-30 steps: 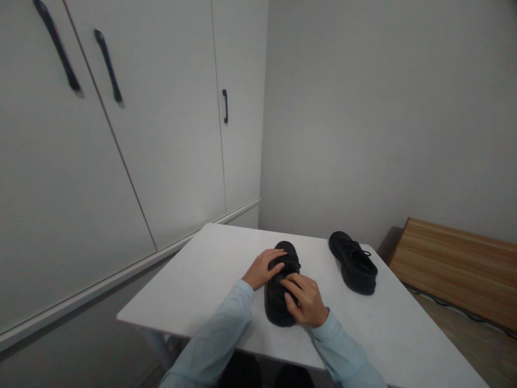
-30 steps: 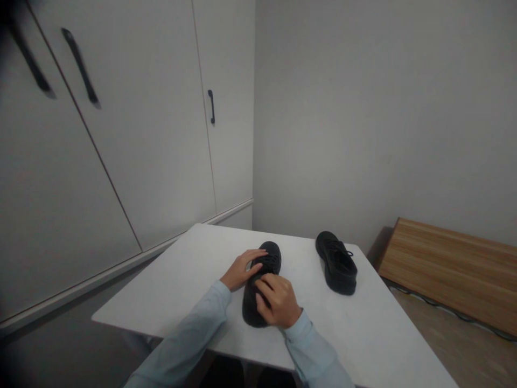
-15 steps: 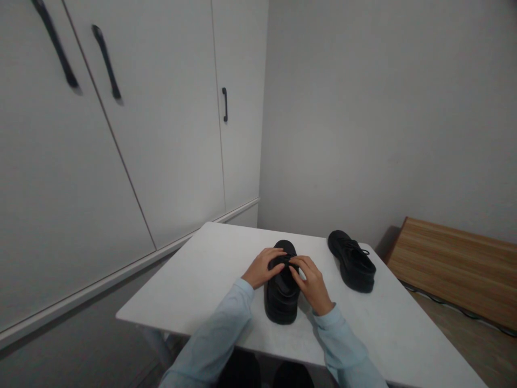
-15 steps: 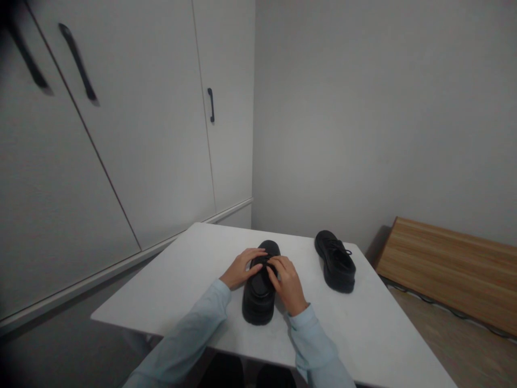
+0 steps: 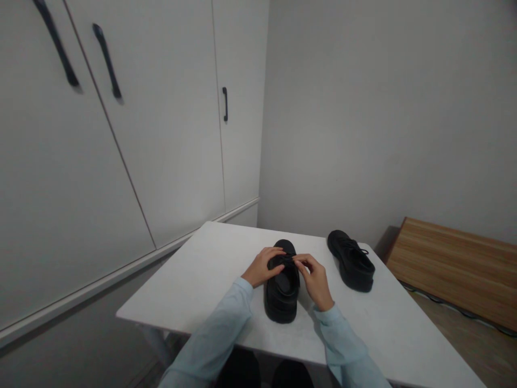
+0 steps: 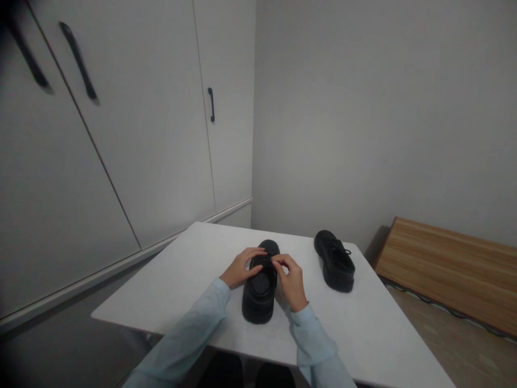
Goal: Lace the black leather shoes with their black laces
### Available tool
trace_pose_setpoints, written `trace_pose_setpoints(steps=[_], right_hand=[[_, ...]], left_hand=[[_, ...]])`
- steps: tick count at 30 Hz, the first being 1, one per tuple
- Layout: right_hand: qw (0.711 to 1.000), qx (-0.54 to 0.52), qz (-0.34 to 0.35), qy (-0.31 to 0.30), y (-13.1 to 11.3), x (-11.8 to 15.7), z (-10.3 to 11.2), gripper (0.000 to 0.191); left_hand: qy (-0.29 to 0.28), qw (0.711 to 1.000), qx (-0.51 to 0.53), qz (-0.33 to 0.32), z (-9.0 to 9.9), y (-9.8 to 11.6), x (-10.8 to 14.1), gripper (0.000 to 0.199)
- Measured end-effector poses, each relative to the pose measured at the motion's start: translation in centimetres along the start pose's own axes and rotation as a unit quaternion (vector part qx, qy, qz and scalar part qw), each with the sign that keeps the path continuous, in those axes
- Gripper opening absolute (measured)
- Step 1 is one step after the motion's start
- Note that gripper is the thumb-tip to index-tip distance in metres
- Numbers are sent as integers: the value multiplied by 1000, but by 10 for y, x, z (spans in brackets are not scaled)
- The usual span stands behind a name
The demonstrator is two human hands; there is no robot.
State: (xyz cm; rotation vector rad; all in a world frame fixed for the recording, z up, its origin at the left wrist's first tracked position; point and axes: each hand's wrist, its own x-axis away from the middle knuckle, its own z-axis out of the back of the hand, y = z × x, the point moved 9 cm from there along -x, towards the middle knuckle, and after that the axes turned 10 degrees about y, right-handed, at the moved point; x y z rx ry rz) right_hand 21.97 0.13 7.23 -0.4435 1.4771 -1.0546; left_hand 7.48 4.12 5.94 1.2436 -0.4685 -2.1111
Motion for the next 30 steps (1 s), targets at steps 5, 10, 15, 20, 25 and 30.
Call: trace_pose_setpoints(steps=[5, 10, 15, 20, 25, 30], right_hand=[[994, -82, -70, 25, 14, -2, 8, 23], [971, -191, -125, 69, 28, -1, 13, 25], [955, -232, -153, 102, 36, -1, 17, 25], [948, -251, -161, 111, 34, -1, 19, 23], [933, -292, -166, 131, 34, -1, 21, 23], [919, -311, -157, 185, 38, -4, 40, 27]], left_hand=[[4, 1000, 4, 1, 1, 0, 0, 36], [3, 1000, 2, 0, 1, -1, 1, 35], [1, 1000, 3, 2, 1, -1, 1, 34], [2, 1000, 2, 2, 1, -1, 2, 35], [3, 1000, 1, -1, 0, -1, 2, 35], [1, 1000, 6, 6, 1, -1, 2, 35]])
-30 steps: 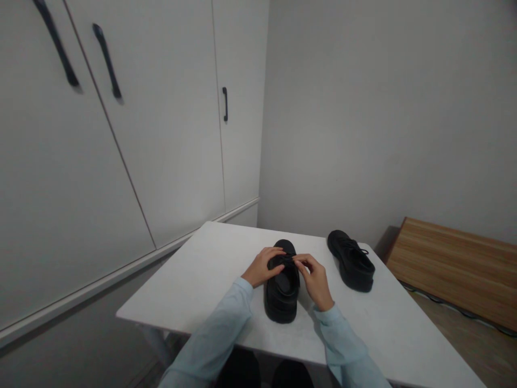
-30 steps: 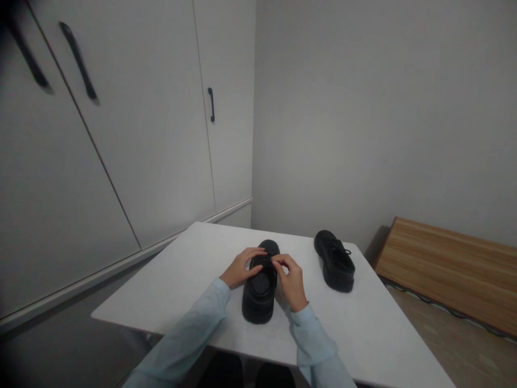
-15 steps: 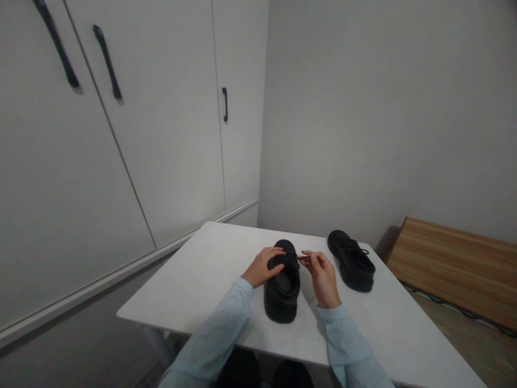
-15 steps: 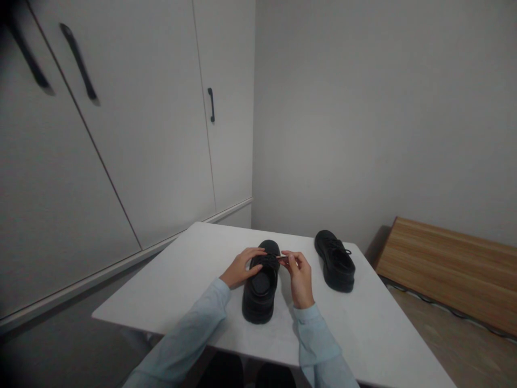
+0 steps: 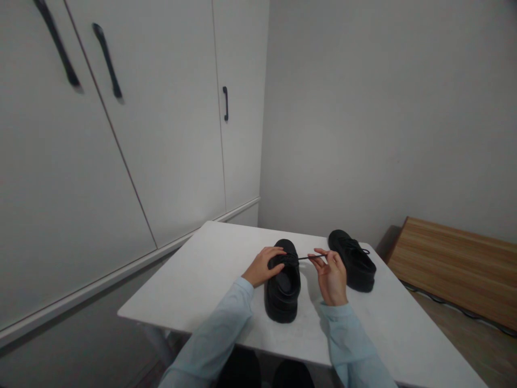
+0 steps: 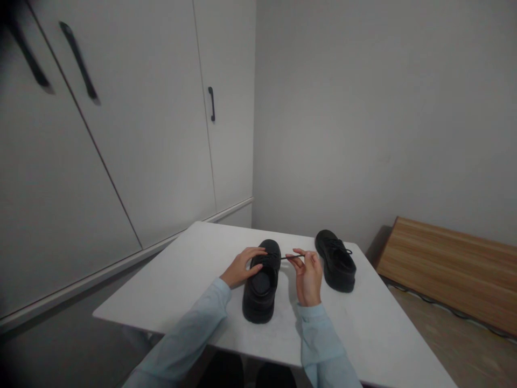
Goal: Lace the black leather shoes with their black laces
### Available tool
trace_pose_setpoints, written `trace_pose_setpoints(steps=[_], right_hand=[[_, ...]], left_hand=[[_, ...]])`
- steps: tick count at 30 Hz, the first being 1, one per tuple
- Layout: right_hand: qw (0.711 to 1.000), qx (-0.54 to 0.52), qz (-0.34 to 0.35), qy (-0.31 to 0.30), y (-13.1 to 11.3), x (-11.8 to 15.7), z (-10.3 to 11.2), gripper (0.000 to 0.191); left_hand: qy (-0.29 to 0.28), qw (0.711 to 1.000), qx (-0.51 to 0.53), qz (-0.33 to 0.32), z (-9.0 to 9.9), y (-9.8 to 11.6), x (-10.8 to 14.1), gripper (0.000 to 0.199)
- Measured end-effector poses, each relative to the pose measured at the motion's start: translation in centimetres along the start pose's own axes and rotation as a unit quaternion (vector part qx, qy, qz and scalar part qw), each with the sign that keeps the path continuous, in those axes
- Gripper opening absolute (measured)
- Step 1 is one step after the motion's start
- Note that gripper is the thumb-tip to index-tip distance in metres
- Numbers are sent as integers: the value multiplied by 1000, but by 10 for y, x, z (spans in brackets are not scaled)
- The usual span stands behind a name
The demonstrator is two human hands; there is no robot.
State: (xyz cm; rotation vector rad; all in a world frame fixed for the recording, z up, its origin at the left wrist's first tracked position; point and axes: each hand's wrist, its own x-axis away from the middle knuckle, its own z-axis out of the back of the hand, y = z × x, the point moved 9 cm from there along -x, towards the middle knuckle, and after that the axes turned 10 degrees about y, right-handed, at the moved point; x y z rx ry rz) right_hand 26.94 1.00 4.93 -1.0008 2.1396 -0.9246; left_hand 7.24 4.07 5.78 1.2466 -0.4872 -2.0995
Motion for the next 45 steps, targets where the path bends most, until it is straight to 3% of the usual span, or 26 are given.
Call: trace_pose_setpoints(steps=[4, 14, 17, 25, 31, 39, 42, 45], right_hand=[[1000, -3, -2, 25, -5, -4, 7, 28], [996, 71, -40, -29, 9, 2, -8, 26], [989, 132, -23, -66, 12, 1, -13, 23], [906, 357, 130, -186, 3, 2, -44, 22], [843, 420, 211, -262, -15, 6, -74, 13], [815, 409, 212, -351, -3, 21, -92, 7], [813, 404, 217, -360, 2, 24, -90, 9], [816, 398, 220, -357, 3, 24, -86, 11]], left_hand=[[2, 1000, 11, 0, 2, 2, 0, 37], [60, 997, 41, -9, 15, 12, -4, 18], [77, 996, 54, -2, 18, 10, -5, 16], [98, 991, 70, 62, 16, -9, -6, 19], [192, 970, 99, 115, 32, -25, -4, 15], [301, 946, 48, 113, 56, -26, 2, 13], [286, 955, 10, 79, 57, -13, 1, 11], [224, 974, -8, 29, 47, 4, -4, 9]])
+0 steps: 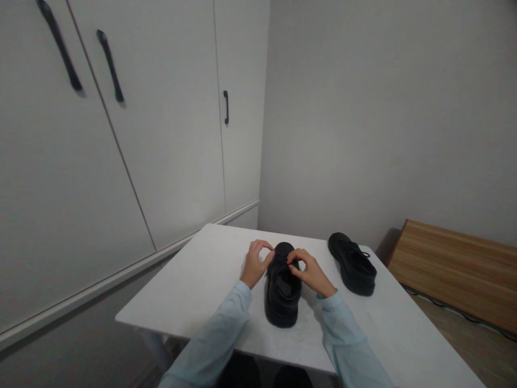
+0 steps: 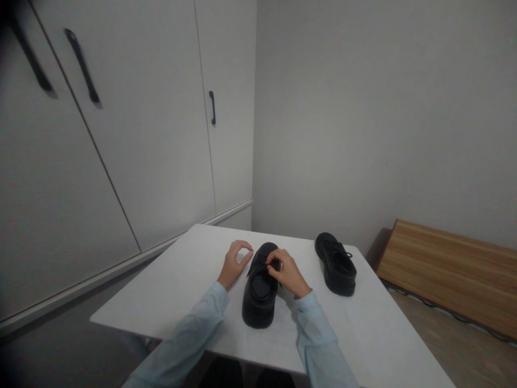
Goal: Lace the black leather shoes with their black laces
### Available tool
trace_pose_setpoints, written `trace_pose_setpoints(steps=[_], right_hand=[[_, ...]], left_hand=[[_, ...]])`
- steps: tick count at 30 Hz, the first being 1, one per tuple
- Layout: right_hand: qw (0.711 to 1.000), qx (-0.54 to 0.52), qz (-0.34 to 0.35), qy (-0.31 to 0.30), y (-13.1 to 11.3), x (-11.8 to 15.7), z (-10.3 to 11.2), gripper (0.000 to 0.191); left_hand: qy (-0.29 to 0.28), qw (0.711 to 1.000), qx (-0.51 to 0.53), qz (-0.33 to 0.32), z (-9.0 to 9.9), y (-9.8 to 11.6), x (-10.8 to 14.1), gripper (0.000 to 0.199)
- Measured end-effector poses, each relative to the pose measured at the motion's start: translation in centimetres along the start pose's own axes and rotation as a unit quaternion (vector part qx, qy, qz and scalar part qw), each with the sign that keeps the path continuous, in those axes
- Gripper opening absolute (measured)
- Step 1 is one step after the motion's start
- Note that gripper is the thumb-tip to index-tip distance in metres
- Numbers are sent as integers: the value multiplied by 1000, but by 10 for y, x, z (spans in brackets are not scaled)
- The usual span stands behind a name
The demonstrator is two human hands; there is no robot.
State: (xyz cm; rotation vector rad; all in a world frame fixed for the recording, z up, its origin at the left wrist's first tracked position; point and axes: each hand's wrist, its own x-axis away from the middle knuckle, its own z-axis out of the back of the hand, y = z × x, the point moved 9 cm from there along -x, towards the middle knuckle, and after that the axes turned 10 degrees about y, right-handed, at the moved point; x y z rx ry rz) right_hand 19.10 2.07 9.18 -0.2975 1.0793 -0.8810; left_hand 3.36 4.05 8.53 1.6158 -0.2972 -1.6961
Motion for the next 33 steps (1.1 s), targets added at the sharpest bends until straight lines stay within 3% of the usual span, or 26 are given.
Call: trace_pose_setpoints(steps=[4, 9, 12, 20, 33], right_hand=[[1000, -8, -9, -3, 1, 1, 0, 4], [999, -11, -41, -2, 7, 1, -1, 13], [999, -15, -31, -11, 7, 2, -3, 8], [999, 39, -17, -15, 4, 3, -8, 24], [999, 37, -4, -16, -1, 7, -7, 18]], left_hand=[[-74, 996, 2, -45, -15, 15, 6, 8], [-107, 992, -7, -63, -23, 18, 11, 7], [-129, 990, -13, -59, -28, 16, 14, 7], [-152, 988, 0, -38, -34, 12, 15, 11], [-157, 987, 11, -28, -35, 10, 15, 12]])
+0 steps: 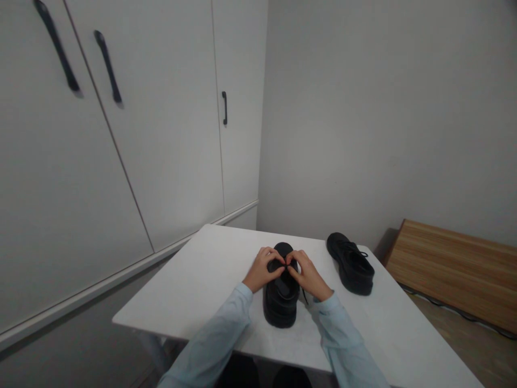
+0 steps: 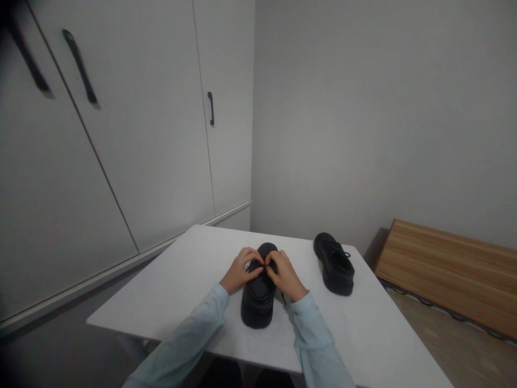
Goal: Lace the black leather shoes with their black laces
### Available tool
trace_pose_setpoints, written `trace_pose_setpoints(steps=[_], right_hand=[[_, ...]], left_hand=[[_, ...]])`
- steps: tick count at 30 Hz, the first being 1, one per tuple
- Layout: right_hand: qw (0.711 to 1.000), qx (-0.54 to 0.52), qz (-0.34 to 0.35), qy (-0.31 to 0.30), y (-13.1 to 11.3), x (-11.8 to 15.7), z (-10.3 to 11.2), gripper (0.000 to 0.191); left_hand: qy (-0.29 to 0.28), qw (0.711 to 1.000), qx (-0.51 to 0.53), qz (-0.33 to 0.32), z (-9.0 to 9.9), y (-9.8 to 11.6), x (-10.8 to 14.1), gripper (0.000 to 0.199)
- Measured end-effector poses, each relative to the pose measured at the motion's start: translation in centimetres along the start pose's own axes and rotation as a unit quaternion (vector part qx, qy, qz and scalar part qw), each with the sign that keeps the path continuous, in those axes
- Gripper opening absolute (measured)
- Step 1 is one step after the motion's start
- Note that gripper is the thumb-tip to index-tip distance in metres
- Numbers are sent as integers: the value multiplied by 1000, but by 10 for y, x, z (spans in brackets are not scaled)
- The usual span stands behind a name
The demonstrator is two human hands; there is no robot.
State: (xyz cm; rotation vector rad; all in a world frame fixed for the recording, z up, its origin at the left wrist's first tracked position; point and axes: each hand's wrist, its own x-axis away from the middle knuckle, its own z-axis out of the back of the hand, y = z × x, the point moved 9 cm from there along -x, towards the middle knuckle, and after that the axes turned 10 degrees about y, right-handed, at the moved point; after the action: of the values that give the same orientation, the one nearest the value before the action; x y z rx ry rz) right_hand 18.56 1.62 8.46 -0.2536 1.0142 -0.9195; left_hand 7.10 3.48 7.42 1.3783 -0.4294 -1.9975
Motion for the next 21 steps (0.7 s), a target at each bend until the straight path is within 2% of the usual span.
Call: trace_pose_setpoints(steps=[12, 21], right_hand=[[1000, -14, 0, 12, -1, 2, 0, 14], [995, -76, -58, 13, 14, 3, -2, 5]], left_hand=[[-6, 1000, 14, 5, -2, -1, 1, 12], [-15, 997, 67, 30, -7, -5, 2, 12]])
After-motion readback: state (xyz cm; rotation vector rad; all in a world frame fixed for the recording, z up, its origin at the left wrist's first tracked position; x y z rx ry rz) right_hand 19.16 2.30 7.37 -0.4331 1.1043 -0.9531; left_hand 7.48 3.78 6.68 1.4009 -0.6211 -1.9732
